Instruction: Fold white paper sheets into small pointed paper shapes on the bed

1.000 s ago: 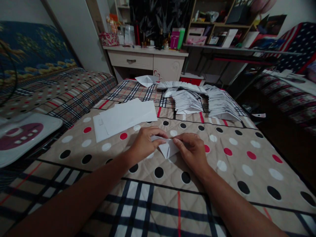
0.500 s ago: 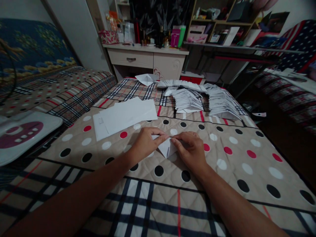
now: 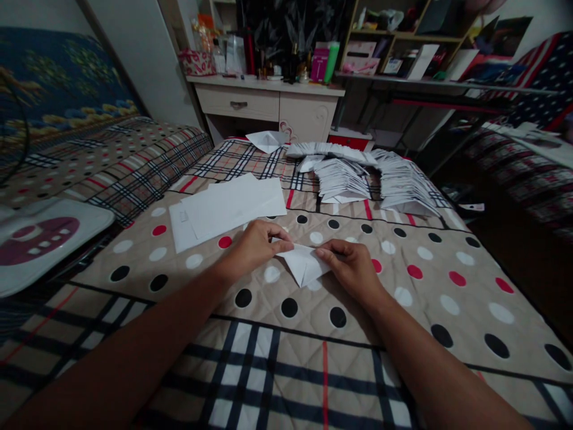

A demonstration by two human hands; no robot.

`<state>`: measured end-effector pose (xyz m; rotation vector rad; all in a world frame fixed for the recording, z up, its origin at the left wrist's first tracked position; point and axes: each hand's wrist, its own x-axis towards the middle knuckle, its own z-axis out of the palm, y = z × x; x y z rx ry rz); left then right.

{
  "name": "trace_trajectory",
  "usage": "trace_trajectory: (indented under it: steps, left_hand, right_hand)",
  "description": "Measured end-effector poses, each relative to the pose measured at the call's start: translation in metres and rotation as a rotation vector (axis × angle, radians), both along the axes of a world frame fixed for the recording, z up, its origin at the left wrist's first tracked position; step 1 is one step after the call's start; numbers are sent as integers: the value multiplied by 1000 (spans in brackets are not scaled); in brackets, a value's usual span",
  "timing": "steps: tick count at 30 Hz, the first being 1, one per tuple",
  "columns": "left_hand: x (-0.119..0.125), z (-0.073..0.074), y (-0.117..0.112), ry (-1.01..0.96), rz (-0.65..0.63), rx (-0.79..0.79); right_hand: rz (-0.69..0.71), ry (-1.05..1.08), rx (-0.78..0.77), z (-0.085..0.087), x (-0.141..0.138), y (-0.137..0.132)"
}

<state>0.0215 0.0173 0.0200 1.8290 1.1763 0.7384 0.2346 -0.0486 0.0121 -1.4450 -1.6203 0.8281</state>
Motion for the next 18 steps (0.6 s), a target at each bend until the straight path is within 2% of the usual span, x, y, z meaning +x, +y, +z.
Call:
trace_trajectory:
  steps: [4,8,14,18]
  left_hand:
    - [-10,-7,12,-83,61,-111]
    - [-16,-5,16,-101,105,-191]
    - [-17,-4,15,-140,127,-159]
    - [-11,-9,14,-260,214,-174]
  right_hand:
    - [54,13,-38,-3,10,5]
    - [-24,12,-66,-2,17,6]
    - [-59,41,-33,-3,18,7]
    - [-84,131,-11,-6,15,7]
